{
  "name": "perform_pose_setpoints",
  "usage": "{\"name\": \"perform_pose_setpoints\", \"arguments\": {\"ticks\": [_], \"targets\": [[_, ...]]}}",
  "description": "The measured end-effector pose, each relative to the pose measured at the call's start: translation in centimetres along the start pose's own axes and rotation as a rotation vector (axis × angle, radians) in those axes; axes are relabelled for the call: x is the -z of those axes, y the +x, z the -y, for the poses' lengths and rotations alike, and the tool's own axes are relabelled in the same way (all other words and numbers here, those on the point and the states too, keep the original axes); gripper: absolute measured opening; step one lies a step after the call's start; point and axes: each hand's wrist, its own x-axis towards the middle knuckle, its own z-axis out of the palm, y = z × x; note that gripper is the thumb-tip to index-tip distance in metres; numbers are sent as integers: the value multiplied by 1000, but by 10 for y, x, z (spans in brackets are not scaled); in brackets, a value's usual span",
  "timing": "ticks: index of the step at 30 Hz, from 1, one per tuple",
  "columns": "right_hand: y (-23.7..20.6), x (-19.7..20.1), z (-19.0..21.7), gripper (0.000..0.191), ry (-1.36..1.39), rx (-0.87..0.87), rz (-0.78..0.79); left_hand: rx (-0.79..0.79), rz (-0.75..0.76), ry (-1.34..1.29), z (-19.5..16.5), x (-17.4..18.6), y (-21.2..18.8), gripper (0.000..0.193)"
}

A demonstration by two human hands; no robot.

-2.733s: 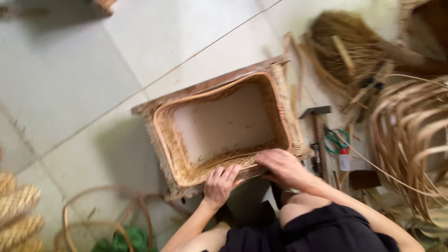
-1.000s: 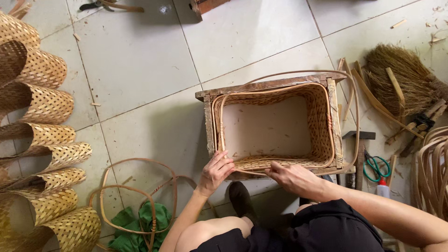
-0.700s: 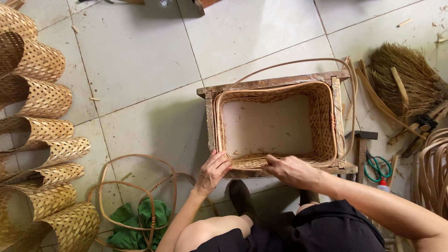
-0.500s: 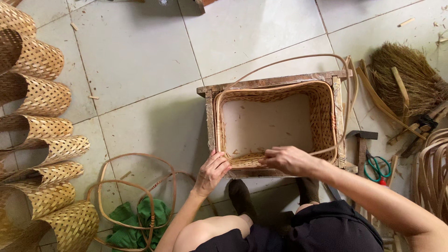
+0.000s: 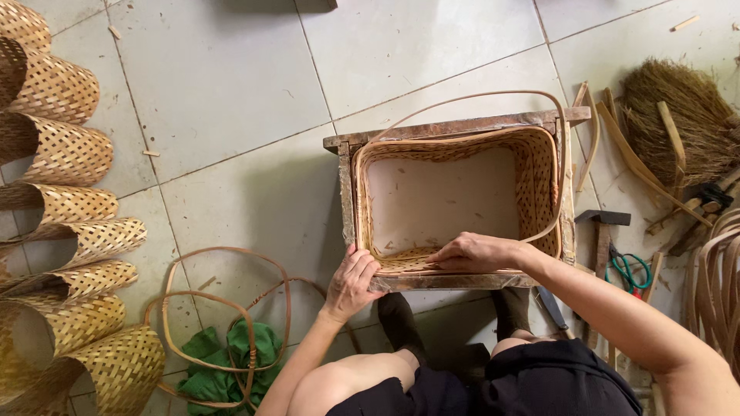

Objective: The person weaves a rectangular bamboo basket using thin strips, securing the rim with a hammer and trimming excess with scissors. They adjust the basket's shape and continue weaving the sides.

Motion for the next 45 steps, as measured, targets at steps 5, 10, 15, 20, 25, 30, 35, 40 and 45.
{"name": "perform_pose_setpoints", "arguments": {"ticks": [5,10,15,20,25,30,35,40,45], "targets": [[-1,4,4,39,-28,0,-8,19,-15,-53,1,-2,-1,62],[1,5,2,39,-24,-21,-2,25,4,-48,2,-2,-2,64],[1,3,2,38,-42,36,-19,15,11,-44,4,-5,-4,63],[-1,-3,6,39,-36,-40,-21,-5,-24,1,4,-8,-7,56],[-2,-4,7,39,-54,-48,-2,-12,-28,3,5,-10,-10,57],[1,-25,19,42,-226,183,-144,-28,-26,18,7,-11,-10,53],[16,-50,29,49,-433,233,-261,-47,-38,30,10,-13,-13,52],[26,-45,30,32,-179,123,-347,-33,-28,68,11,-17,-16,54],[37,-36,34,30,90,-66,-199,-15,-86,25,12,-20,-19,53]]}}
